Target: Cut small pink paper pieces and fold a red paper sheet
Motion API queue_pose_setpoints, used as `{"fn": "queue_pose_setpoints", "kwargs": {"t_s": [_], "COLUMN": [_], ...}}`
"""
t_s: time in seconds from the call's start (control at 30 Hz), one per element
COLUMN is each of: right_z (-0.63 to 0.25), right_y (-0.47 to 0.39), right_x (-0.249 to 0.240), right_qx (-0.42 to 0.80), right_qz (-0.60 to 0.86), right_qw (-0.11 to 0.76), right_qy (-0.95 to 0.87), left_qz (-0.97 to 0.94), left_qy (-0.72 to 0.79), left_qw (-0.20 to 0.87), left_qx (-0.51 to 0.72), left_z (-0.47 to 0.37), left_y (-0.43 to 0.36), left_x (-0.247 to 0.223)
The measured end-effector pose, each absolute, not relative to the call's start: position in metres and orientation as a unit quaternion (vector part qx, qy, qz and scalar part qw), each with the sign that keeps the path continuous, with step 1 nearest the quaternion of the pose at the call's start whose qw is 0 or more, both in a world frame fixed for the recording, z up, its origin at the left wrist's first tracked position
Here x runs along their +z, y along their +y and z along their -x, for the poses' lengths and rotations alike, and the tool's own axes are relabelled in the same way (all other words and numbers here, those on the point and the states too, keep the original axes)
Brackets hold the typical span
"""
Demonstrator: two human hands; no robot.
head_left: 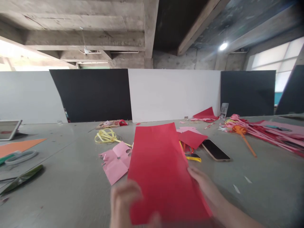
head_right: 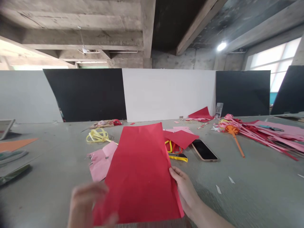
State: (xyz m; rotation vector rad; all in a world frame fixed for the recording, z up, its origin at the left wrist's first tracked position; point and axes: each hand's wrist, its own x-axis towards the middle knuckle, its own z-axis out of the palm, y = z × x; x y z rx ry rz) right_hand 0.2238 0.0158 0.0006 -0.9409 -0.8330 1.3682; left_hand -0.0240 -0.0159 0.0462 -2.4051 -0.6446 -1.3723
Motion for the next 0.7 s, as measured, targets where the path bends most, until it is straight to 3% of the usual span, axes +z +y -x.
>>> {"fn": "queue_pose_setpoints", "kwargs": {"t_s": [0.03,0.1,0.17,0.33,0.5,0.7], "right_z": [-0.223,-0.222,-0.22,-0.216,-0.213,-0.208], "right_y": [0.017,0.018,0.019,0.019,0.021,0.019], "right_x": [0.0,-0.003,-0.005,-0.007,-0.011,-0.007], "right_qx": [0.6,0.61,0.6,0.6,0.609,0.57], "right_qz": [0.392,0.386,0.405,0.398,0.404,0.39], "right_qw": [0.604,0.602,0.592,0.563,0.523,0.502], "right_qy": [-0.347,-0.342,-0.353,-0.405,-0.438,-0.52], "left_qz": [0.804,0.639,0.566,0.546,0.52,0.667], "left_qy": [-0.276,-0.47,-0.572,-0.501,-0.518,-0.454], "left_qw": [0.132,0.001,-0.229,-0.548,-0.568,-0.524], "left_qx": [-0.509,-0.609,-0.548,-0.387,-0.373,-0.271], "left_z": [0.031,0.04,0.042,0.03,0.031,0.035], "left_y": [0.0,0.027,0.044,0.043,0.031,0.009], "left_x": [0.055,0.072,0.085,0.095,0.104,0.116]}}
